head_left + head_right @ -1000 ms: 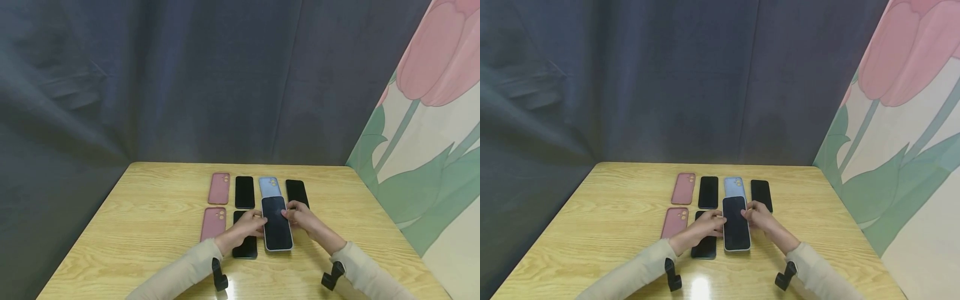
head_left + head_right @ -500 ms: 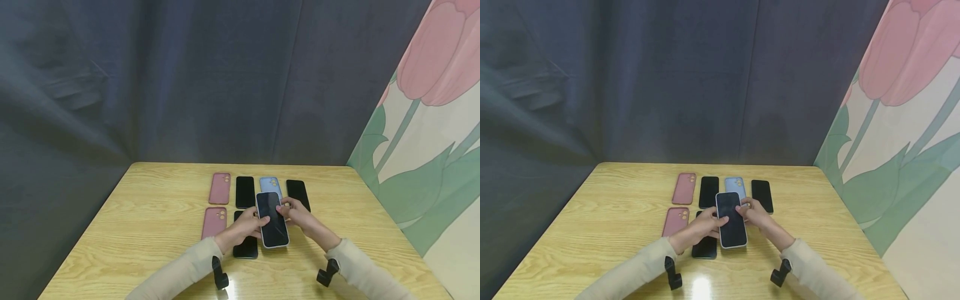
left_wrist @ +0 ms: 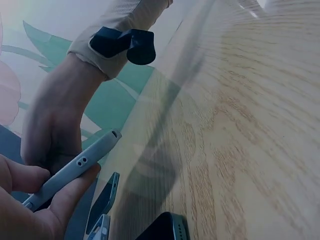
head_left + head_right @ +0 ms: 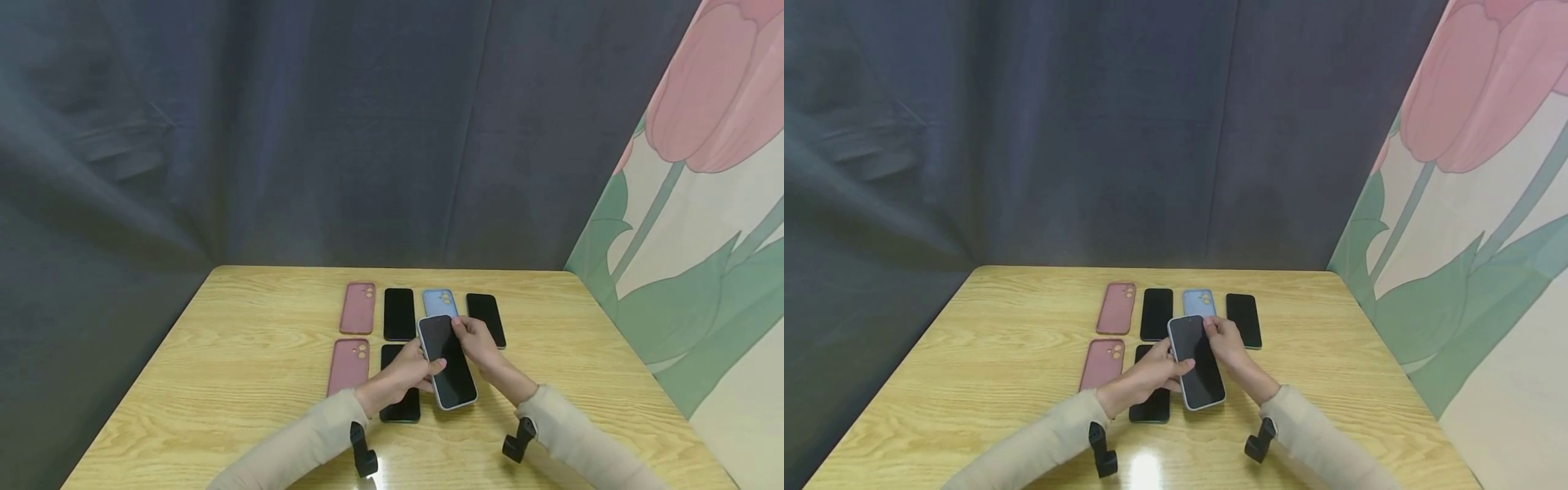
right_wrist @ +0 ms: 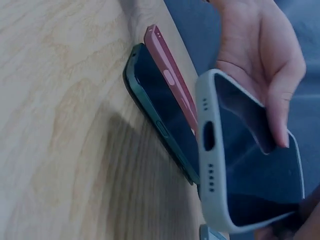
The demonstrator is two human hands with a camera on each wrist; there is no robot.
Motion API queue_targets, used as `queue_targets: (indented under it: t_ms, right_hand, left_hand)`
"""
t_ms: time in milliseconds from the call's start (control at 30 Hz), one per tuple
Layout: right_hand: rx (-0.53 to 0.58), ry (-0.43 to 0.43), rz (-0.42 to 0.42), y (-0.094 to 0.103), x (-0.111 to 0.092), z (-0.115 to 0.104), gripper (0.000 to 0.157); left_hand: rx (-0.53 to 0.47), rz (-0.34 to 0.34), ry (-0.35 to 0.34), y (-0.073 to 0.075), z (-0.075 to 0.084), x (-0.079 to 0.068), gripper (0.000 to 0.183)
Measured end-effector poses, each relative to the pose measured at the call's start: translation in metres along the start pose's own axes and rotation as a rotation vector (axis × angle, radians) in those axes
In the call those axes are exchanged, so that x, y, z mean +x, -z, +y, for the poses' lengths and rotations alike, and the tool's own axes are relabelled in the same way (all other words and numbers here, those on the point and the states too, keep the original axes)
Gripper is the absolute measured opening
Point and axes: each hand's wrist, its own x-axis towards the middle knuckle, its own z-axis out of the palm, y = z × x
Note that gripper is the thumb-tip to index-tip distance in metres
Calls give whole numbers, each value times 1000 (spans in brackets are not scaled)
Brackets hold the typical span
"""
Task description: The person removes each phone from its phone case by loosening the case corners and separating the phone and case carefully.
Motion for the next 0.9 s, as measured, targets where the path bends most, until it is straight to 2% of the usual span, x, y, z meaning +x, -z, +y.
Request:
queue_targets:
  t_ms: [133, 367, 500, 667, 767, 900]
  right_hand:
    - [-10, -1, 49, -4, 0, -2, 36]
    - [35, -27, 106, -12, 3, -7, 35]
    - [69, -47, 129, -15, 6, -9, 35]
    - [81, -49, 113, -16, 9, -12, 36]
    - [104, -67, 98, -16, 10, -15, 35]
    - [152, -91, 75, -15, 8, -19, 36]
  left_hand:
    - [-2, 34, -23, -4, -3, 1, 46]
    - [10, 170, -56, -8, -6, 1, 46]
    - [28, 190, -59, -5, -4, 2, 46]
    - [58, 195, -57, 1, 0, 4, 46]
    - [128, 212, -84, 2, 1, 3, 47]
    - [161, 227, -113, 3, 2, 2, 47]
